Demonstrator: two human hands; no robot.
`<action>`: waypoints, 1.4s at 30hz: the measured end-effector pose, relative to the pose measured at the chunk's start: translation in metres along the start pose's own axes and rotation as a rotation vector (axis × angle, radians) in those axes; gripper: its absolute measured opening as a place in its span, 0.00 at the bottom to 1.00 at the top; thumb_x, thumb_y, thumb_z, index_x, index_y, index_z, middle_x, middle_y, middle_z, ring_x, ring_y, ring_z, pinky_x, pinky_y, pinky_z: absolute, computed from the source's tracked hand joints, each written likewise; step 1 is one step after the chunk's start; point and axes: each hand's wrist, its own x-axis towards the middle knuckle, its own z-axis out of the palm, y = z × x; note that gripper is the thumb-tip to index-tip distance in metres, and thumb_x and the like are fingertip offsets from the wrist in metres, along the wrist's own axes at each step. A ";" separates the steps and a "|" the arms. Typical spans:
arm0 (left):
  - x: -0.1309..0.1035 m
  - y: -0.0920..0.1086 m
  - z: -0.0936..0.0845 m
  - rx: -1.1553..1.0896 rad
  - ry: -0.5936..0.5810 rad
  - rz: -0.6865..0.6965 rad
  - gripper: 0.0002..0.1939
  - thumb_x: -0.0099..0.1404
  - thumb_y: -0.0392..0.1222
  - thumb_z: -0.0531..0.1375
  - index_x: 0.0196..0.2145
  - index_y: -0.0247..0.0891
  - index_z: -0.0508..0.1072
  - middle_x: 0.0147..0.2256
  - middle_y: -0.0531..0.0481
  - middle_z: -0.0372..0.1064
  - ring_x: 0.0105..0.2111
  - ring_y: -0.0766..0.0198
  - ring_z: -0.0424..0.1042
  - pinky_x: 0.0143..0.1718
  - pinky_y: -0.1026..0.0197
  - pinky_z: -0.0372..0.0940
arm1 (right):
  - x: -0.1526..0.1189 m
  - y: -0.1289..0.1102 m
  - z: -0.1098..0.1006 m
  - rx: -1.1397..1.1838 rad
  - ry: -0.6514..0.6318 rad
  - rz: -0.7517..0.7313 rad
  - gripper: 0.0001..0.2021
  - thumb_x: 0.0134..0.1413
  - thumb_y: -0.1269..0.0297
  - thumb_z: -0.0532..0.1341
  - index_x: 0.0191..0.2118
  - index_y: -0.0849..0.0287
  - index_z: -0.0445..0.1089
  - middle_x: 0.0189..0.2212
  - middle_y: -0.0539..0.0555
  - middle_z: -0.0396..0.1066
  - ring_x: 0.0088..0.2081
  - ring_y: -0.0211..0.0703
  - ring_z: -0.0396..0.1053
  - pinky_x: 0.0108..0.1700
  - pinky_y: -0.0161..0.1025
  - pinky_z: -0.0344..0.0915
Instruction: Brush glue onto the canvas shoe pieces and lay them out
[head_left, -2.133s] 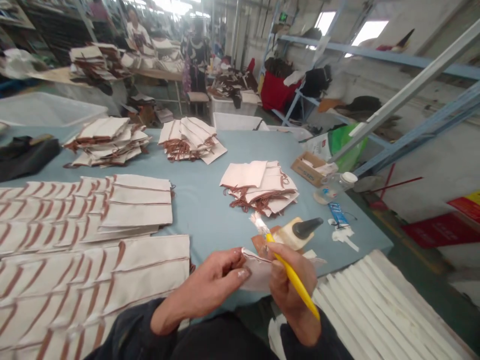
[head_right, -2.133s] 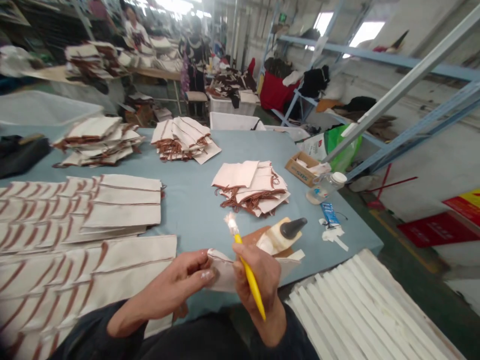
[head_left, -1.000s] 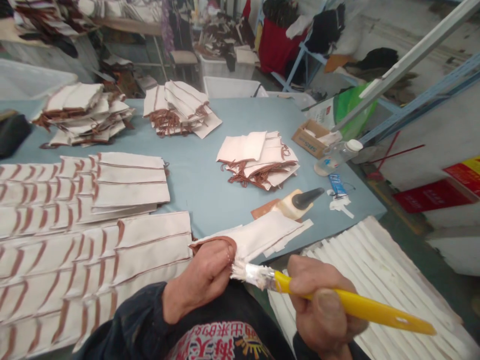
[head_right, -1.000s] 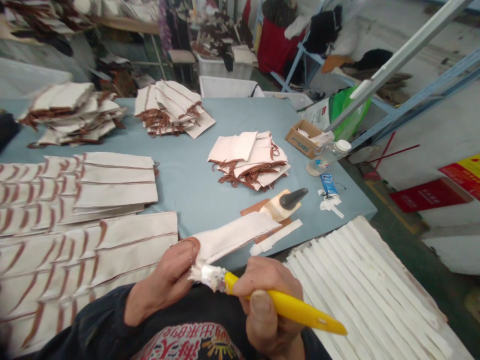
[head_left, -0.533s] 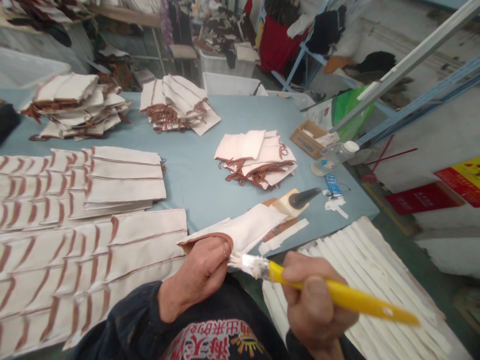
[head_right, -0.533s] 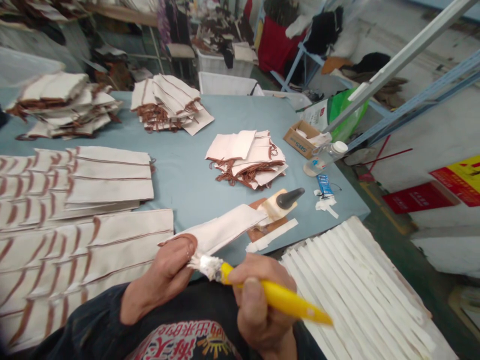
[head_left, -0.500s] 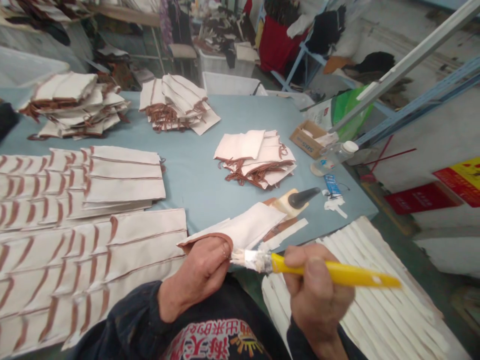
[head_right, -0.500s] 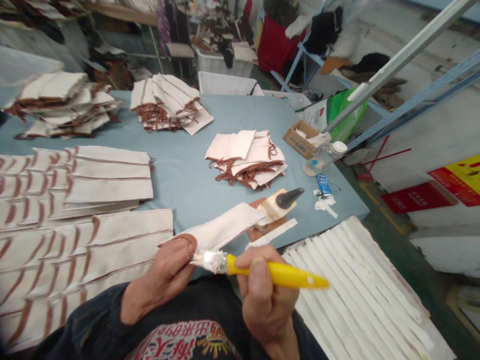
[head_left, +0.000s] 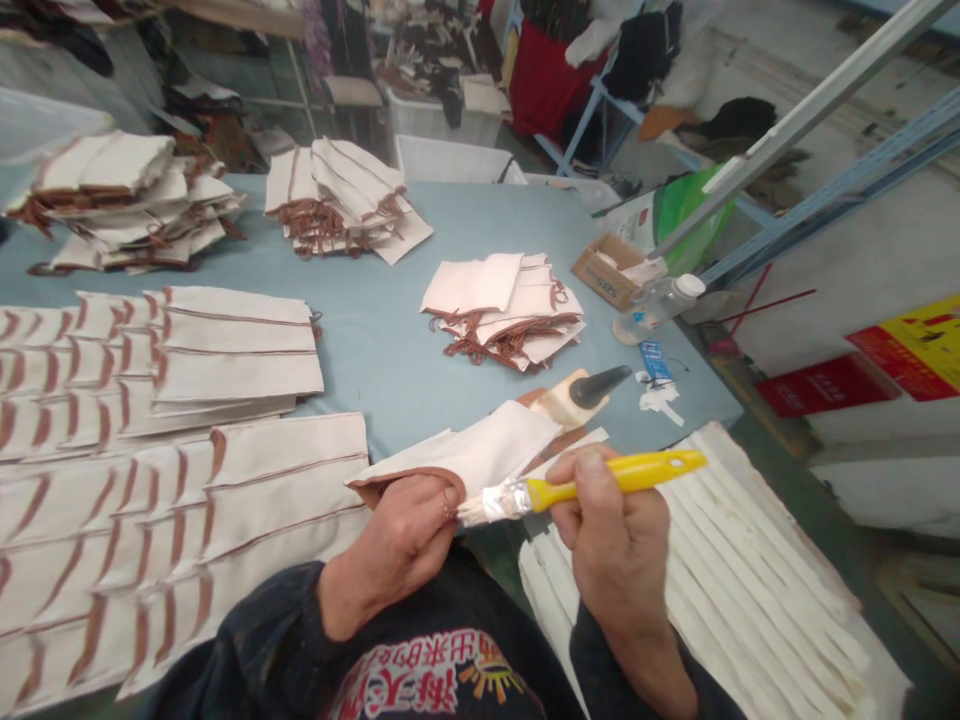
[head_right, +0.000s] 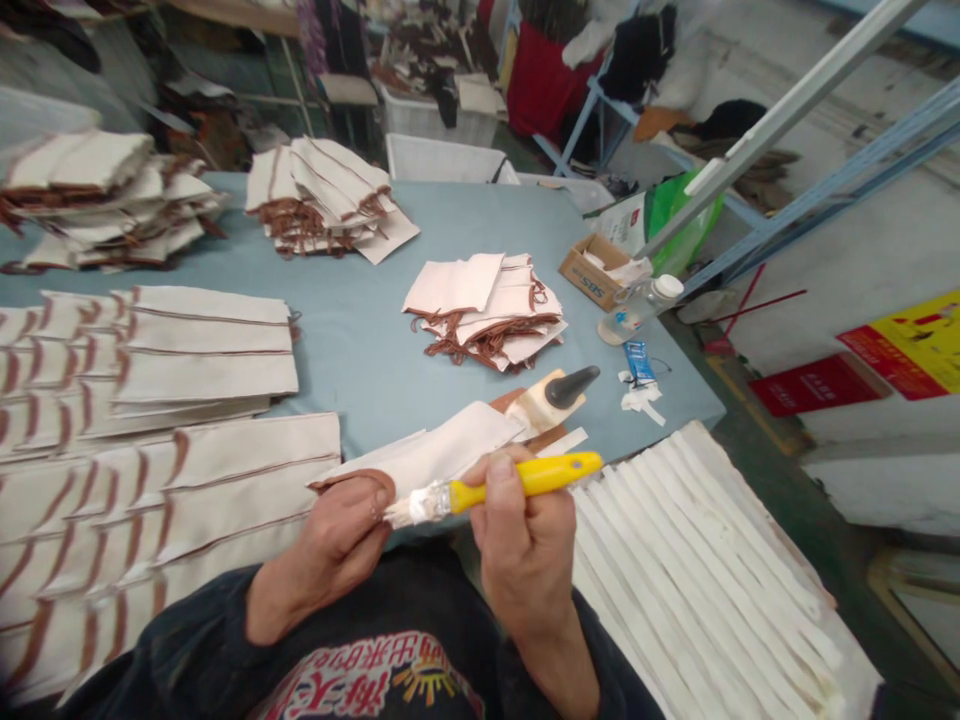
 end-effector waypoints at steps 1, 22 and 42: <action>-0.001 0.000 0.000 0.000 0.003 -0.007 0.16 0.67 0.20 0.52 0.34 0.42 0.64 0.29 0.50 0.74 0.29 0.63 0.72 0.31 0.64 0.67 | 0.003 0.003 0.000 -0.005 -0.015 0.006 0.25 0.72 0.42 0.59 0.29 0.56 0.70 0.14 0.42 0.53 0.13 0.33 0.47 0.16 0.33 0.44; 0.013 -0.005 -0.009 -0.502 -0.159 -0.776 0.11 0.72 0.42 0.58 0.31 0.38 0.72 0.31 0.51 0.71 0.30 0.63 0.68 0.31 0.63 0.61 | 0.004 0.007 -0.021 -0.022 0.113 -0.133 0.23 0.72 0.46 0.61 0.29 0.58 0.73 0.13 0.42 0.55 0.12 0.34 0.54 0.15 0.31 0.52; 0.038 0.006 -0.030 -1.114 -0.376 -1.034 0.19 0.63 0.56 0.70 0.36 0.35 0.76 0.34 0.50 0.72 0.34 0.62 0.68 0.36 0.63 0.62 | 0.018 0.020 -0.012 -0.167 -0.149 -0.728 0.11 0.75 0.61 0.57 0.39 0.51 0.75 0.20 0.46 0.69 0.21 0.42 0.70 0.28 0.41 0.70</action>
